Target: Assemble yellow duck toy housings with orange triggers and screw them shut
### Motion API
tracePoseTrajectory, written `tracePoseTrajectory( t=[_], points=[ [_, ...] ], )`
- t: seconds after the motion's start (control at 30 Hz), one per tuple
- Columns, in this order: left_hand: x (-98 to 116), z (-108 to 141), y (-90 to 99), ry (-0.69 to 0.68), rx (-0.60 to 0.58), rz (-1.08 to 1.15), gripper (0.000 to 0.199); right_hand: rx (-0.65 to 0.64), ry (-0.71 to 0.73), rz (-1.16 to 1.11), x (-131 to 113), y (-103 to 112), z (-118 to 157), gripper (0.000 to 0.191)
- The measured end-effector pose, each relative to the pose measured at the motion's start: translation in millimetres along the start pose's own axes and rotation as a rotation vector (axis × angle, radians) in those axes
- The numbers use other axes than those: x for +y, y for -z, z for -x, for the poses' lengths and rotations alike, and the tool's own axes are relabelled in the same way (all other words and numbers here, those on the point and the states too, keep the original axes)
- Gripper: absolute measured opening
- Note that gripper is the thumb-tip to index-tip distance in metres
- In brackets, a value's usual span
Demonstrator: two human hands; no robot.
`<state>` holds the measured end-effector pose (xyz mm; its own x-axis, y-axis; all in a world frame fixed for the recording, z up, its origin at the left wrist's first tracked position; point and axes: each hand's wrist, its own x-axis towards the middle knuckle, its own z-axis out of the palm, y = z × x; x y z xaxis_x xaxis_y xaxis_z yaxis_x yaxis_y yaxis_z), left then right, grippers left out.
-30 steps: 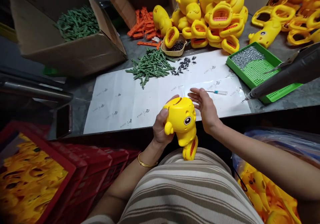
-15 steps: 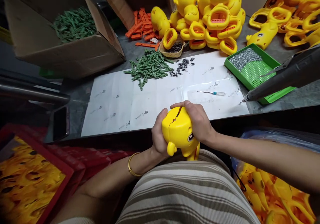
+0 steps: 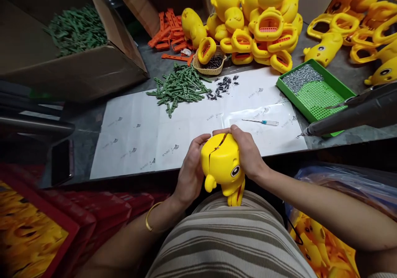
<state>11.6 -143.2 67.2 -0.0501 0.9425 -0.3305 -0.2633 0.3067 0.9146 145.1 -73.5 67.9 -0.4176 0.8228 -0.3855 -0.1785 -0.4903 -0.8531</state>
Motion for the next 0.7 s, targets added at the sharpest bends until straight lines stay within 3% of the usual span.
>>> tracePoseTrajectory(
  t=[0.17, 0.3, 0.4, 0.53, 0.6, 0.7],
  points=[
    [18.7, 18.2, -2.4, 0.068, -0.030, 0.023, 0.089, 0.021, 0.113, 0.130, -0.1, -11.5, 11.5, 0.051],
    [30.7, 11.0, 1.1, 0.104, -0.034, -0.030, 0.086, 0.031, 0.212, 0.199, -3.1, -11.9, 15.8, 0.040],
    [35.0, -0.7, 15.8, 0.058, -0.132, -0.010, 0.074, -0.152, 0.181, 0.259, -8.5, 0.2, 15.3, 0.051],
    [29.9, -22.6, 45.3, 0.048, -0.314, 0.122, 0.072, -0.379, -0.013, 0.287, -7.3, 15.3, 12.8, 0.098],
    [25.6, -33.4, 59.9, 0.090, -0.387, 0.121, 0.075, -0.402, -0.078, 0.252, 0.1, 15.9, 10.9, 0.103],
    [25.7, -44.4, 77.3, 0.105, -0.387, -0.010, 0.071, -0.315, -0.060, 0.279, 14.5, 9.9, 5.8, 0.092]
  ],
)
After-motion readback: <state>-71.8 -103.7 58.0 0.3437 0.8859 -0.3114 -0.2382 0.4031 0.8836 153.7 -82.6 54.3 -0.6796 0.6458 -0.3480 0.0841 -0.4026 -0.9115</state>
